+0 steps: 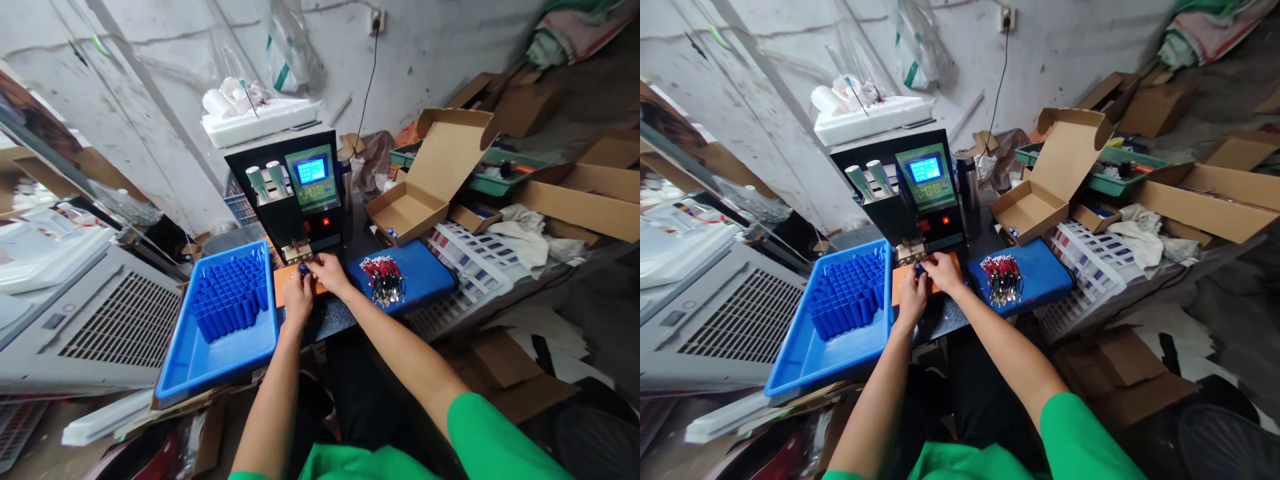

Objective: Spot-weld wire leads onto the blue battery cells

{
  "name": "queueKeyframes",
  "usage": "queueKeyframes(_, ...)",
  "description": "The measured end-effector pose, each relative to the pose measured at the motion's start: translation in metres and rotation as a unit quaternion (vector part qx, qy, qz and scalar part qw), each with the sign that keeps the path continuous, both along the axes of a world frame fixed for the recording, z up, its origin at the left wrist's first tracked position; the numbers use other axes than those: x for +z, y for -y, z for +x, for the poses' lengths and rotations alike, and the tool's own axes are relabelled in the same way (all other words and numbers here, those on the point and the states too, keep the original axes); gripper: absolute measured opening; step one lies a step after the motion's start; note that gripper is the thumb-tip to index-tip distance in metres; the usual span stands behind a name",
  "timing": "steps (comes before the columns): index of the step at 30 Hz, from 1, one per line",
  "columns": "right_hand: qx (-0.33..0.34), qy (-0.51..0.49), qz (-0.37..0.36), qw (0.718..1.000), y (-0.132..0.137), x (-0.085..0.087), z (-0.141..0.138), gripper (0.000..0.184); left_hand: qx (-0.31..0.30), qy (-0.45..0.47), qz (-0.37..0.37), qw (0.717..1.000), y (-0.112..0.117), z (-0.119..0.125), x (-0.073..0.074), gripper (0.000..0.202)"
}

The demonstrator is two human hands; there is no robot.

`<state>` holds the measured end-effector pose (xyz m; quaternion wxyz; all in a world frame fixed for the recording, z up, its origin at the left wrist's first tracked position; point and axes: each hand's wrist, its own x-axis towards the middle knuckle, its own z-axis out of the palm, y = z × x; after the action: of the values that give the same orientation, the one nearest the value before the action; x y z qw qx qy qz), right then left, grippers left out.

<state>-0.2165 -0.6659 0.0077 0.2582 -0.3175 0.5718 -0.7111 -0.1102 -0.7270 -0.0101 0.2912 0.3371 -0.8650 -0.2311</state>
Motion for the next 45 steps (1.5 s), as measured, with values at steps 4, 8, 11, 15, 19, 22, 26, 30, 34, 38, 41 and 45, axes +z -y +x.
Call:
queueKeyframes(4, -0.023, -0.033, 0.015, 0.999, 0.0008, 0.0029, -0.0004, 0.023, 0.002, -0.004, 0.001, 1.000, 0.0009, -0.0010, -0.0011, 0.050)
queueKeyframes(8, -0.024, -0.038, 0.022, 0.999, -0.0007, 0.0074, -0.0007, 0.024, -0.005, -0.020, -0.005, 1.000, 0.0013, -0.0003, -0.0029, 0.050)
queueKeyframes(11, -0.031, -0.051, 0.030, 0.998, -0.0028, 0.0101, -0.0002, 0.022, -0.006, -0.032, -0.007, 0.999, 0.0011, -0.0002, -0.0037, 0.049)
queueKeyframes(15, -0.048, -0.071, 0.035, 0.996, -0.0030, 0.0093, 0.0013, 0.023, 0.000, -0.023, -0.006, 1.000, -0.0002, -0.0003, -0.0025, 0.050)
queueKeyframes(19, -0.067, -0.074, 0.049, 0.994, 0.0003, 0.0043, 0.0019, 0.026, 0.009, -0.005, -0.004, 1.000, -0.0020, 0.0002, -0.0002, 0.051)
queueKeyframes(22, -0.067, -0.071, 0.048, 0.994, 0.0020, 0.0023, 0.0019, 0.028, 0.009, -0.006, -0.007, 1.000, -0.0032, 0.0004, 0.0006, 0.051)
queueKeyframes(26, -0.069, -0.067, 0.046, 0.994, 0.0014, 0.0038, 0.0029, 0.027, 0.006, -0.011, -0.014, 1.000, -0.0043, 0.0007, 0.0003, 0.048)
queueKeyframes(30, -0.072, -0.070, 0.054, 0.993, 0.0001, 0.0062, 0.0044, 0.021, 0.005, -0.018, -0.020, 1.000, -0.0042, 0.0012, -0.0005, 0.043)
queueKeyframes(34, -0.079, -0.077, 0.060, 0.992, -0.0002, 0.0070, 0.0051, 0.020, 0.004, -0.016, -0.020, 1.000, -0.0032, 0.0012, -0.0012, 0.044)
queueKeyframes(38, -0.083, -0.082, 0.059, 0.991, -0.0002, 0.0074, 0.0054, 0.021, 0.005, -0.022, -0.015, 1.000, -0.0029, 0.0008, -0.0012, 0.046)
queueKeyframes(41, -0.085, -0.084, 0.063, 0.991, -0.0003, 0.0081, 0.0055, 0.022, 0.004, -0.022, -0.009, 1.000, -0.0030, 0.0007, -0.0008, 0.044)
queueKeyframes(45, -0.084, -0.083, 0.070, 0.991, -0.0004, 0.0088, 0.0053, 0.021, 0.007, -0.020, -0.001, 1.000, -0.0025, 0.0006, -0.0012, 0.045)
